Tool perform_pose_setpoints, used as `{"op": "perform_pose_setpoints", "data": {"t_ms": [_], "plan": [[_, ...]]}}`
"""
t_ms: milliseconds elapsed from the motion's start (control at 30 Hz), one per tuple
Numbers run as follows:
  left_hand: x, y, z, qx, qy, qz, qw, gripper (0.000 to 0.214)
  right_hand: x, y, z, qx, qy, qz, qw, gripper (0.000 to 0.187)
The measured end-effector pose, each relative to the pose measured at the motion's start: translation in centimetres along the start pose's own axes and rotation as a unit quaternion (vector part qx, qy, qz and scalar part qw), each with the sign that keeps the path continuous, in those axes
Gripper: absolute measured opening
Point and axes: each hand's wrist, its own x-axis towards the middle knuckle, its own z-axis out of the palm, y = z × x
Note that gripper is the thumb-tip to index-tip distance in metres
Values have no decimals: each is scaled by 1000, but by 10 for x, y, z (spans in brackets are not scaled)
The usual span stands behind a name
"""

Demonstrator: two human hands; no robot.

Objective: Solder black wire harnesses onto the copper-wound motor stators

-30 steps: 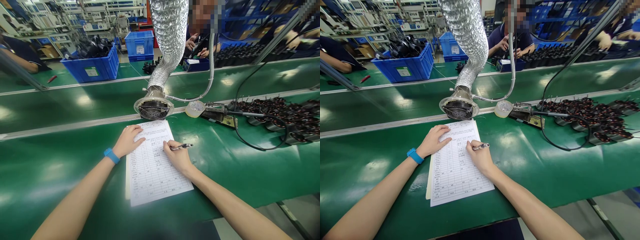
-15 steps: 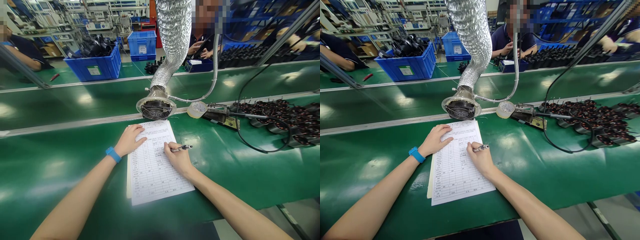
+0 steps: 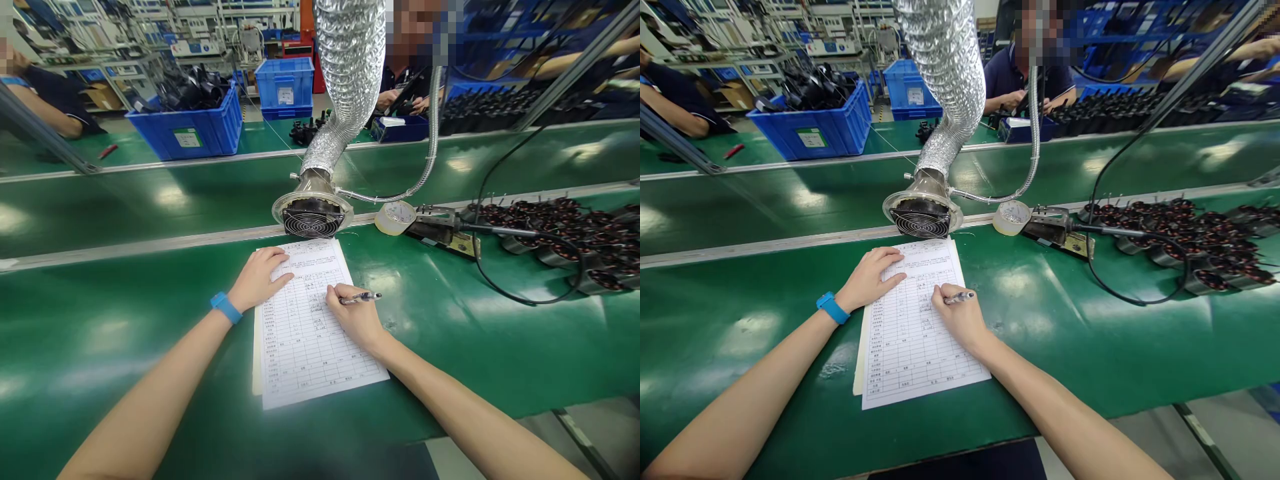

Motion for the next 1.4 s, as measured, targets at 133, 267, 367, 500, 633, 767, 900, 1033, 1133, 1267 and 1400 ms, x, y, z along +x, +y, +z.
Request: {"op": "perform_pose_setpoints", "data": {"t_ms": [133, 267, 367, 500, 633, 767, 900, 1033, 1133, 1267, 1400], "plan": [[0, 0, 0, 3, 1, 0, 1000, 41, 0, 0, 1, -6, 0, -5, 1000, 44], [0, 1, 0, 4, -2, -5, 1000, 41, 1, 0, 0, -4, 12, -1, 1000, 44], [0, 1, 0, 3, -2, -6, 1000, 41, 1, 0, -1, -7, 19, -2, 1000, 44], [0, 0, 0, 5, 1, 0, 1000, 41, 0, 0, -1, -3, 10, 1, 1000, 44], [-1, -1, 1, 6, 0, -2, 1000, 41, 0, 0, -1, -13, 26, -2, 1000, 43], [-1, 0, 0, 7, -4, -5, 1000, 42, 0, 1, 0, -18, 20, -10, 1000, 43], [0, 1, 0, 9, -6, -10, 1000, 43, 0, 2, 0, -8, 15, -13, 1000, 43], [0, 1, 0, 10, -3, -7, 1000, 42, 0, 3, 0, -9, 15, -8, 1000, 43], [0, 0, 0, 12, 0, -3, 1000, 41, 0, 1, 0, -12, 22, -5, 1000, 42], [-1, -1, 1, 13, -1, -2, 1000, 42, 0, 1, -1, -13, 19, -1, 1000, 43], [0, -1, 2, 15, 1, -2, 1000, 42, 0, 4, -1, -16, 24, 0, 1000, 43]]}}
